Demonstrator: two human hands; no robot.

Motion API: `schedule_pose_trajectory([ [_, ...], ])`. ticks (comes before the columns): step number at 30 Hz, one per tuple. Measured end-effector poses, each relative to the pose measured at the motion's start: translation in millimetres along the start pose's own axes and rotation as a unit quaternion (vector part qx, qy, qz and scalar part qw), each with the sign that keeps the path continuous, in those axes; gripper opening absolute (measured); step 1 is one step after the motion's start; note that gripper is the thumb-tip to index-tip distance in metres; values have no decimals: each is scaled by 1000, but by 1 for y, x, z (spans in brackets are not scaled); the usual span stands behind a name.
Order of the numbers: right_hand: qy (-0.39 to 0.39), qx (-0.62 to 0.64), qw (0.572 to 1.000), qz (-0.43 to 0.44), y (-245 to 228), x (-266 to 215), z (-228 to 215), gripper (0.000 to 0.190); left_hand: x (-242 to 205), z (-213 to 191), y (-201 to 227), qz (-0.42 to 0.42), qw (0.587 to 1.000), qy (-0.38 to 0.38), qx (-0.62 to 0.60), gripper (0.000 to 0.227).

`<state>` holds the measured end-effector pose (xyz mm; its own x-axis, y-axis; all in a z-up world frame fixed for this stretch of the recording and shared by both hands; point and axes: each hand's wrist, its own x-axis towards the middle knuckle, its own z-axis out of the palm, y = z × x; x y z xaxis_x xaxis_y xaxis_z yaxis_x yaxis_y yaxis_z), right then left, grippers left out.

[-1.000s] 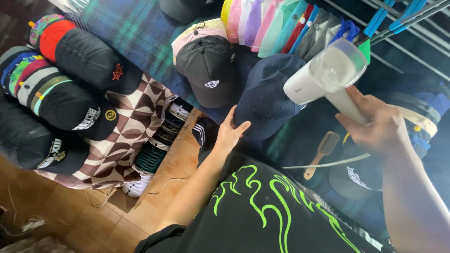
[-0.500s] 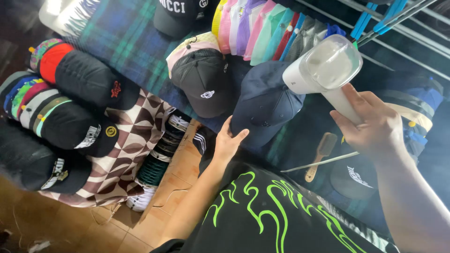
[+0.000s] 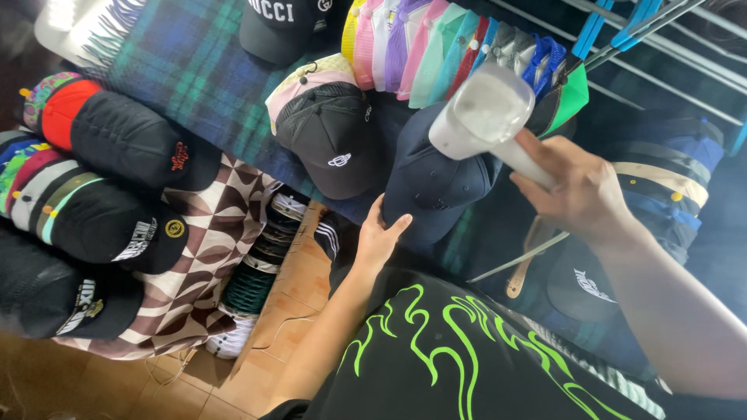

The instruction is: Cleaning and drying baseball caps using a brush and a hair dryer.

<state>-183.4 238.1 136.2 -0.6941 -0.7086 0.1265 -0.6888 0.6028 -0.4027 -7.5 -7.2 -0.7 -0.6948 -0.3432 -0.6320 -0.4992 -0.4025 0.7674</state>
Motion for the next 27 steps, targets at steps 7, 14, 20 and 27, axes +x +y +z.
schedule_pose_trajectory([
  [7,-59,-105,992,-35,-26,67,-14,69,22,-9,-18,8,1000,-17,-4,78],
  [14,-160,-163,964,-135,-79,106,-21,64,32,-31,-13,-20,997,-71,33,62],
  [20,-229,-321,907,-149,-126,156,-7,61,55,-46,-25,-17,993,-107,55,51],
  [27,-447,-359,814,-94,-190,233,35,65,49,-56,4,-32,975,-141,171,50],
])
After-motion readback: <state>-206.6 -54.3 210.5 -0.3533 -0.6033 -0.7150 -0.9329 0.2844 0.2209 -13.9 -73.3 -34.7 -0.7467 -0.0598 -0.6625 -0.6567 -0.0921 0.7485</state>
